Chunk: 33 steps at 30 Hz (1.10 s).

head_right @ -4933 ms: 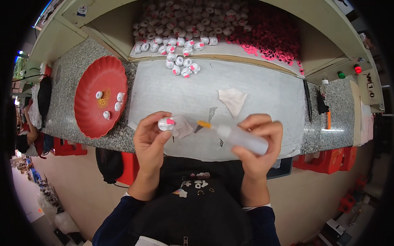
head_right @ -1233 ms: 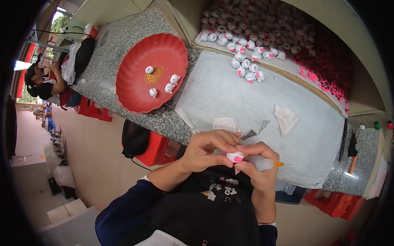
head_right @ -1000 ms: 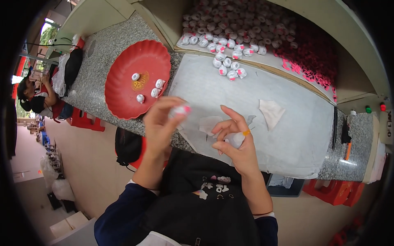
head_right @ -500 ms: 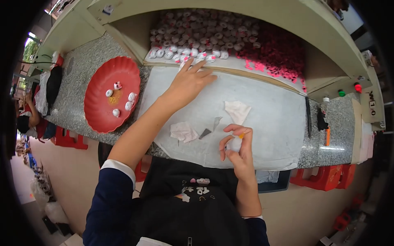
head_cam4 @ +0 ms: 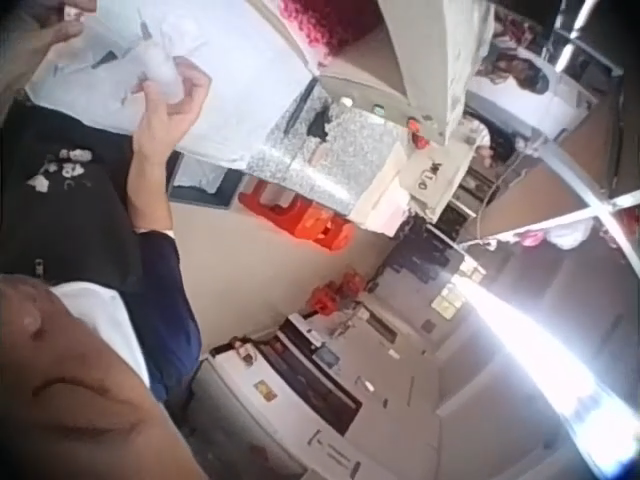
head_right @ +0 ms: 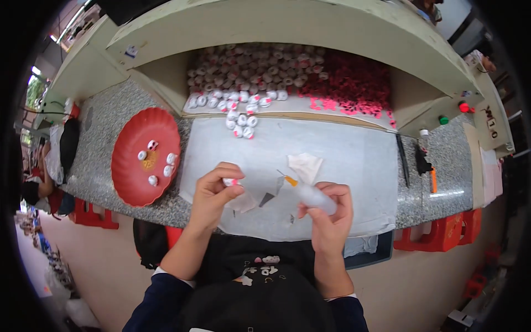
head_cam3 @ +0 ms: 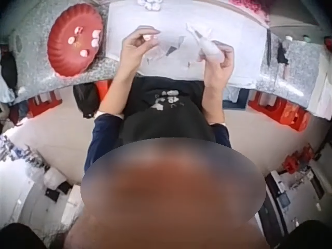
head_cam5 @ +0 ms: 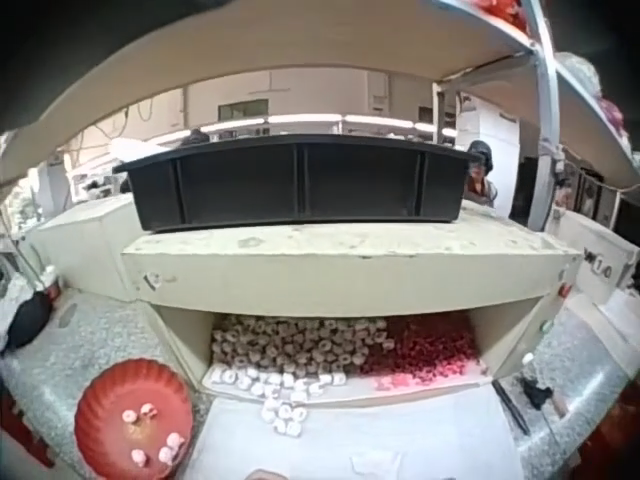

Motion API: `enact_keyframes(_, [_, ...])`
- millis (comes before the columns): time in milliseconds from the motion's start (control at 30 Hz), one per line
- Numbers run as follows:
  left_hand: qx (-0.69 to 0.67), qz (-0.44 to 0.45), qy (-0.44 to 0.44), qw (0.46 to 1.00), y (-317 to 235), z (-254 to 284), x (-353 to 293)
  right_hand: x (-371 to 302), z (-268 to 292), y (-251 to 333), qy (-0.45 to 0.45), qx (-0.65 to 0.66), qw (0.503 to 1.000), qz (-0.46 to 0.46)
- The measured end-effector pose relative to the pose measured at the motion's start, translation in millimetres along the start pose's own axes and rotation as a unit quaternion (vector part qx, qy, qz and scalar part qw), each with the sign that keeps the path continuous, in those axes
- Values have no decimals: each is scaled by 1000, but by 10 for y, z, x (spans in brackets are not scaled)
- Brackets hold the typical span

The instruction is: Glue small pink bows onto toy cat heads at a factory workbench.

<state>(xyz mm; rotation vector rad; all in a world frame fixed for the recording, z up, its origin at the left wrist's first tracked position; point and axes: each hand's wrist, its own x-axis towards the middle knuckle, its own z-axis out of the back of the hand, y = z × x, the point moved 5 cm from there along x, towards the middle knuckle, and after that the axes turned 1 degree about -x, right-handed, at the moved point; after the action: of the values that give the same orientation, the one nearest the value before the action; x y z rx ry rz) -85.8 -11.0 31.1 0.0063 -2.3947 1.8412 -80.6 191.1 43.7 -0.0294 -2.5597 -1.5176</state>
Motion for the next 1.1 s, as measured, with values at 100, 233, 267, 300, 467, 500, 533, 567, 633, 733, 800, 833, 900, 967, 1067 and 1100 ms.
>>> enact_keyframes(100, [-137,52,-36,989,17,-138,-139,50,-91,29,-73,91,993,17])
enact_keyframes(233, [-198,39,-59,978,98,-108,-338,-11,-175,92,-96,36,991,82])
enact_keyframes(267, [-205,23,-56,977,89,-109,-368,-39,-199,80,-93,37,992,77])
enact_keyframes(300, [-204,24,-62,977,87,-116,-379,-77,-253,132,-73,-48,988,129])
enact_keyframes(467, [-195,-6,-85,977,12,-95,-411,-215,-537,202,-4,-220,942,253])
enact_keyframes(500, [-196,-2,-85,977,21,-88,-415,-238,-565,189,7,-236,938,255])
enact_keyframes(533, [-184,-6,-82,980,20,-81,-423,-257,-580,180,18,-252,932,258])
enact_keyframes(567, [-172,-9,-78,982,21,-79,-427,-273,-567,160,32,-263,928,263])
enact_keyframes(633, [-169,-9,-78,983,13,-90,-421,-282,-580,165,38,-269,925,265])
enact_keyframes(733, [-168,-11,-75,983,3,-107,-415,-280,-576,191,68,-259,928,260])
enact_keyframes(800, [-172,-10,-74,982,-1,-116,-412,-276,-574,188,90,-243,932,253])
enact_keyframes(833, [-173,-10,-72,982,-2,-123,-411,-277,-572,186,92,-242,932,253])
enact_keyframes(900, [-174,-9,-71,982,2,-127,-412,-279,-570,182,95,-242,932,253])
enact_keyframes(967, [-174,-6,-66,983,10,-131,-416,-283,-567,180,90,-246,930,257])
enact_keyframes(1067, [-176,1,-66,982,25,-128,-418,-285,-584,171,62,-274,921,270])
enact_keyframes(1100, [-177,2,-66,982,27,-126,-420,-286,-586,171,62,-274,921,270])
